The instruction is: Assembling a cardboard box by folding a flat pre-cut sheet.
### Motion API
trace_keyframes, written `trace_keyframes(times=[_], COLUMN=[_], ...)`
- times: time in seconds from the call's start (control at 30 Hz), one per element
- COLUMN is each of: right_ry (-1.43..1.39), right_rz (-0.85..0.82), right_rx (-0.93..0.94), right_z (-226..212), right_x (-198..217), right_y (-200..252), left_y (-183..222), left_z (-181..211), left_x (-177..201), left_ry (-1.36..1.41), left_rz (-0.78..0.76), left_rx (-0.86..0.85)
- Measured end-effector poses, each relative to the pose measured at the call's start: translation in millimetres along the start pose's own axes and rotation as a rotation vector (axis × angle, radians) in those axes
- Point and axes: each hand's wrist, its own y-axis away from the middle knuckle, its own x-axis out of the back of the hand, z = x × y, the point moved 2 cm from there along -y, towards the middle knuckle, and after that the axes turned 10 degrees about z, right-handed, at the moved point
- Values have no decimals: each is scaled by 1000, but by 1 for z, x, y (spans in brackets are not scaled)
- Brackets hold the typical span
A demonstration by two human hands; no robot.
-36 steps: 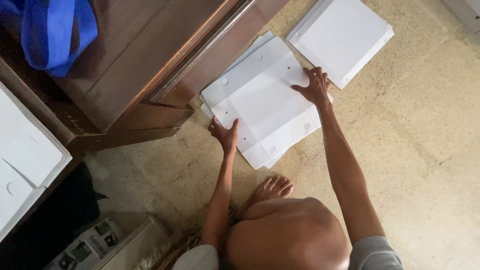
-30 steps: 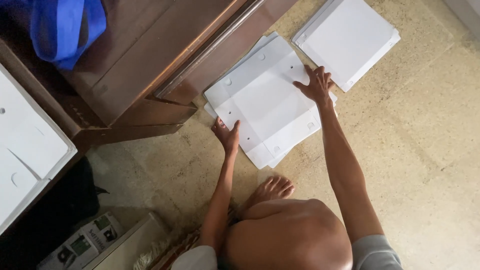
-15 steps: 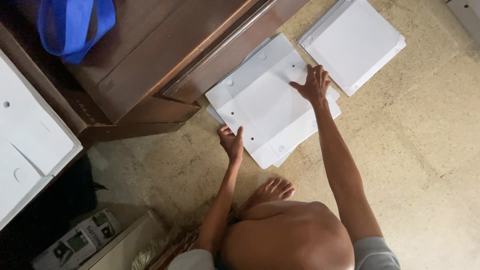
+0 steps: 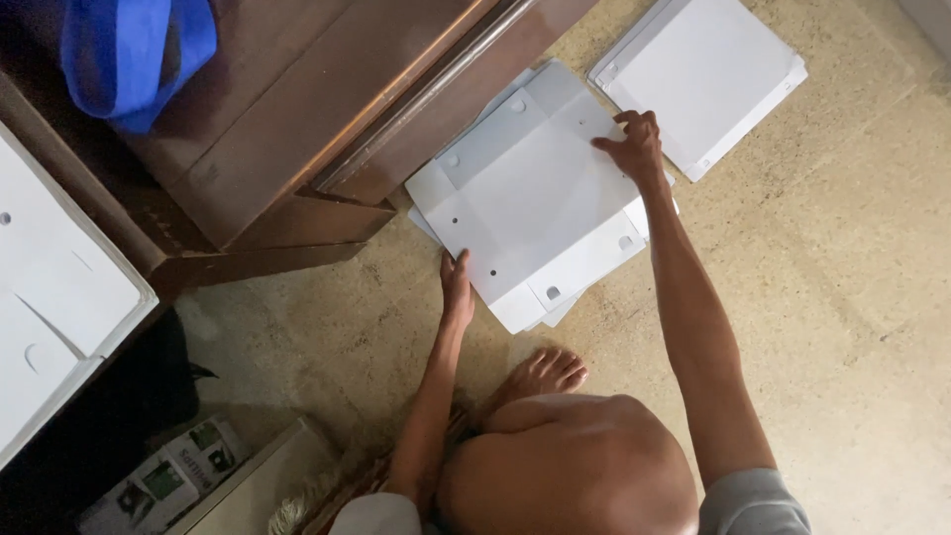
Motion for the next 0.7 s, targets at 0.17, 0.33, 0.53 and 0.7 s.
trace_keyframes(times=[0.17, 0.33, 0.53, 0.7], right_ry=[-118, -173, -27, -122], right_rz=[-74, -86, -57, -92], right_rx=[54, 143, 137, 81], right_z=[-26, -19, -28, -70], right_x=[33, 30, 26, 64], right_y=[13, 11, 20, 46], left_y=[-3, 0, -14, -30], left_z=[5, 2, -10, -36], left_x=[-1, -8, -9, 0], left_ry=[-4, 40, 157, 143], left_rz=[32, 81, 17, -10], left_rx=[154, 197, 316, 312])
